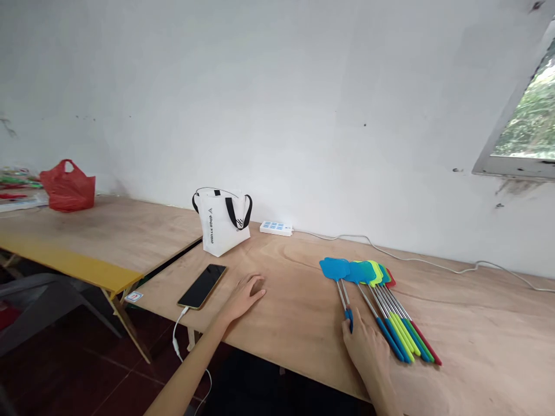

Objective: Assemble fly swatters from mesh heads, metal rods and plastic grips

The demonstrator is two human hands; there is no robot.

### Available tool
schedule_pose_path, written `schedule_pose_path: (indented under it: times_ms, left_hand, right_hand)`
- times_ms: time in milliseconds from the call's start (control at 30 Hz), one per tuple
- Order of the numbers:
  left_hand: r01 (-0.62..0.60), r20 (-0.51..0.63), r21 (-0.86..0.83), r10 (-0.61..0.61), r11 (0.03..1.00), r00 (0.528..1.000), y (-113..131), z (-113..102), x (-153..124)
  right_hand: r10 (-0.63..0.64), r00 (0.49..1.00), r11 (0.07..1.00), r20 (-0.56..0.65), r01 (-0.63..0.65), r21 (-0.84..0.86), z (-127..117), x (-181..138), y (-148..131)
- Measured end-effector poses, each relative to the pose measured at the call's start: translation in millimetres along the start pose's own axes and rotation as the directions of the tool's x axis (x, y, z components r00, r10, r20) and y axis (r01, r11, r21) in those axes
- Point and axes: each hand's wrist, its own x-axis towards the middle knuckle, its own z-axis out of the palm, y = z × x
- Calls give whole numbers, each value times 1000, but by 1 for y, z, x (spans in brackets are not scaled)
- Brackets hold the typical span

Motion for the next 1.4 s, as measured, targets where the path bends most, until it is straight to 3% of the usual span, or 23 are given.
schedule_pose_path:
  times_ms: [200, 333, 467, 633, 800, 1200, 1400]
  left_hand:
    - [14, 16, 13, -14, 1000, 1000, -1, 1, 1]
    - [9, 11, 17, -9, 1000, 1000, -4, 3, 1]
    - [0, 0, 29, 0, 1000, 1000, -6, 5, 1]
    - [3, 9, 11, -3, 1000, 1000, -5, 4, 2]
    - [3, 15, 15, -3, 1000, 1000, -4, 4, 1]
    - [-12, 29, 35, 11, 999, 1000, -4, 3, 2]
    - [-8, 38, 43, 6, 999, 999, -5, 3, 1]
  right_hand:
    - [41, 983, 999, 180, -37, -29, -9, 12, 42]
    - [42, 974, 999, 225, -41, -7, -6, 20, 61]
    - [0, 985, 1000, 173, 3, -18, -3, 22, 64]
    - [-112, 993, 991, -30, 109, -74, 1, 18, 49]
    - [-42, 984, 996, -172, 29, -78, 17, 14, 26]
    - [19, 997, 1000, -72, -19, 8, 18, 19, 31]
    - [135, 991, 988, -14, -135, -75, 20, 30, 65]
